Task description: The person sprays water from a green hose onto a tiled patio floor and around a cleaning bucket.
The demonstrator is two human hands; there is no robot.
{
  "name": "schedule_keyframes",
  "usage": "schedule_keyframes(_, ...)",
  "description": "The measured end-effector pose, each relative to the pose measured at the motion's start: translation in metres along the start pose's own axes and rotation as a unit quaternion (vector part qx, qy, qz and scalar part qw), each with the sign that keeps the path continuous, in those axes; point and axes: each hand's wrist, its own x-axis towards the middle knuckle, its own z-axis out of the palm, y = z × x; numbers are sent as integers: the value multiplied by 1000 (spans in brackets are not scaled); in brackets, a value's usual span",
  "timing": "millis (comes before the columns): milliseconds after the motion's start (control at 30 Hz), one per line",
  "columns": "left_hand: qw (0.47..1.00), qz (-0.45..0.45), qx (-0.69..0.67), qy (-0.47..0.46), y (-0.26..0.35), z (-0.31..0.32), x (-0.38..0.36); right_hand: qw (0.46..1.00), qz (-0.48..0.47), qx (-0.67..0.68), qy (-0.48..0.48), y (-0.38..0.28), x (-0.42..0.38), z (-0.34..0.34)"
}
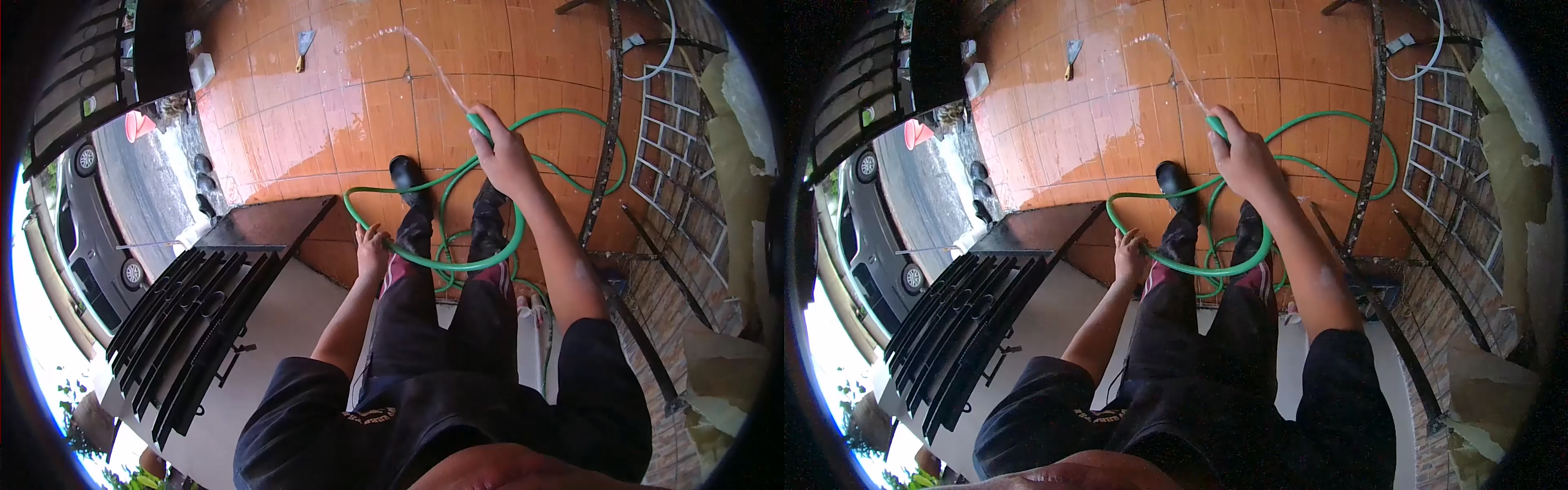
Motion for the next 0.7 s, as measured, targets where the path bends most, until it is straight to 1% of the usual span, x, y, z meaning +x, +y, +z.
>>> schedule_keyframes(33, 1000, -2, 0, -2, -2, 1, -1, 1000, 8, 2, -27, 5, -3, 2)
schedule_keyframes(67, 1000, 6, 2, 0, -4, 2, -1, 1000, 10, 1, -28, 11, -7, 4)
schedule_keyframes(133, 1000, 11, 3, 1, -4, 5, -2, 994, 62, 17, -89, 9, -15, 6)
schedule_keyframes(167, 1000, 10, 6, -1, -4, 6, -3, 994, 62, 17, -91, 8, -16, 8)
schedule_keyframes(267, 1000, 11, 20, -1, -3, 7, -3, 991, 12, -17, -134, 5, -17, 17)
schedule_keyframes(300, 999, 17, 28, -3, -3, 7, -4, 991, 12, -14, -136, 3, -17, 21)
schedule_keyframes(367, 999, 14, 28, -5, -4, 7, -5, 994, 1, 16, -105, -2, -12, 29)
schedule_keyframes(400, 1000, 14, 28, -6, -4, 8, -6, 994, 1, 16, -107, -5, -10, 31)
schedule_keyframes(467, 1000, 8, 22, -2, -5, 10, -6, 987, -33, 9, -159, -10, -5, 35)
schedule_keyframes(500, 1000, 4, 17, 0, -6, 10, -7, 986, -33, 10, -160, -14, -3, 37)
schedule_keyframes(567, 1000, 3, 24, 9, -7, 11, -8, 992, -54, 4, -112, -20, 0, 41)
schedule_keyframes(600, 999, 3, 29, 20, -6, 11, -8, 992, -54, 4, -114, -20, 1, 43)
schedule_keyframes(667, 999, 1, 31, 17, -4, 10, -8, 988, -84, -3, -133, -22, 2, 47)
schedule_keyframes(700, 999, 1, 34, 13, -5, 9, -8, 987, -84, -2, -135, -25, 2, 46)
